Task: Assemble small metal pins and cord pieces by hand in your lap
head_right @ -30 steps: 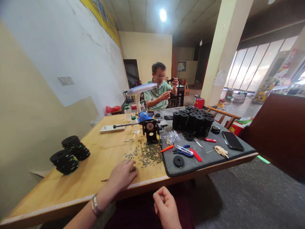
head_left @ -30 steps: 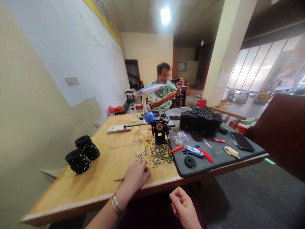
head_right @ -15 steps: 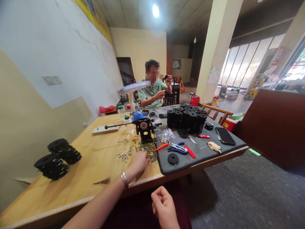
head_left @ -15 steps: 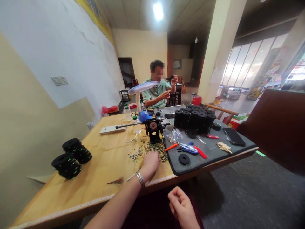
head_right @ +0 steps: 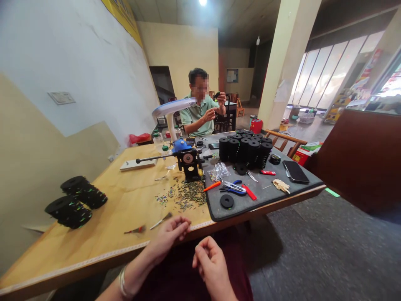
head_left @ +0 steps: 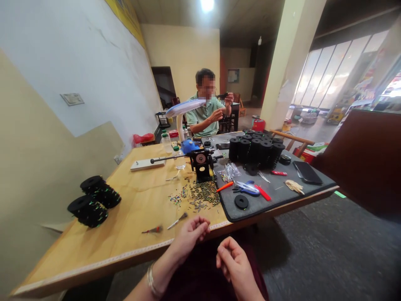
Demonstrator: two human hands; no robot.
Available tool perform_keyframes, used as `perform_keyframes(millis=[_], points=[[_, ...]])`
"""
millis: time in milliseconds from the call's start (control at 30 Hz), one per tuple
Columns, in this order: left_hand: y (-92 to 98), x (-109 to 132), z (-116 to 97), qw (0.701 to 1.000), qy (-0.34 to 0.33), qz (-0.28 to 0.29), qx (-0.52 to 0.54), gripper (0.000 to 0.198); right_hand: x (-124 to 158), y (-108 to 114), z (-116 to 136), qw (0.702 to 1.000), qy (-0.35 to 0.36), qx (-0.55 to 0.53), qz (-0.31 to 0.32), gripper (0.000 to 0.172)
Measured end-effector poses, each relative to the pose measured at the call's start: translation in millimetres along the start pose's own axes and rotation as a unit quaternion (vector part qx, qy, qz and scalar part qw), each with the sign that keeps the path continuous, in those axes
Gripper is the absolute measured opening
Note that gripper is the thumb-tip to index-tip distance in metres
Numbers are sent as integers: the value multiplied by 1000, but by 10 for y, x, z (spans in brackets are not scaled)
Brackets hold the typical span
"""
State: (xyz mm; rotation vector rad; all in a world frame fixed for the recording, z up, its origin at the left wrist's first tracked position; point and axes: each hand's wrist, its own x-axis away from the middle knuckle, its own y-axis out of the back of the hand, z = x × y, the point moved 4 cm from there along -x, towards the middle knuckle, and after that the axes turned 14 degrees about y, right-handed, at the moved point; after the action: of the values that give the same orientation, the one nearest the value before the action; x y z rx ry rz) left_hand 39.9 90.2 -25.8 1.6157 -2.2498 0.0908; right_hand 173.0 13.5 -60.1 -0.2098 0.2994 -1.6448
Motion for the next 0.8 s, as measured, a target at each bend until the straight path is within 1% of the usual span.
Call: perform_keyframes(millis=[33, 67, 133, 233, 333, 433, 567, 667, 800], points=[[-30, 70, 110, 993, 44, 28, 103, 32, 5, -29, 6, 1000, 4, 3, 9, 46], [-63, 135, 209, 978, 82, 48, 187, 31, 11, -59, 12, 1000, 9, 6, 19, 45], [-124, 237, 360, 939, 130, 78, 309, 29, 25, -121, 20, 999, 17, 14, 41, 43], [-181, 313, 494, 891, 165, 106, 410, 28, 44, -204, 11, 997, 21, 36, 70, 41], [-204, 326, 566, 862, 188, 122, 454, 27, 48, -257, -23, 994, 19, 59, 85, 41], [-209, 313, 596, 854, 188, 129, 468, 25, 46, -276, -65, 993, 14, 79, 92, 40], [-222, 299, 596, 856, 171, 146, 466, 27, 44, -277, -86, 991, 7, 94, 97, 39], [-226, 299, 590, 857, 167, 145, 466, 29, 42, -273, -86, 990, 7, 99, 97, 38], [-228, 307, 576, 857, 169, 139, 466, 25, 36, -267, -93, 990, 6, 101, 98, 38]])
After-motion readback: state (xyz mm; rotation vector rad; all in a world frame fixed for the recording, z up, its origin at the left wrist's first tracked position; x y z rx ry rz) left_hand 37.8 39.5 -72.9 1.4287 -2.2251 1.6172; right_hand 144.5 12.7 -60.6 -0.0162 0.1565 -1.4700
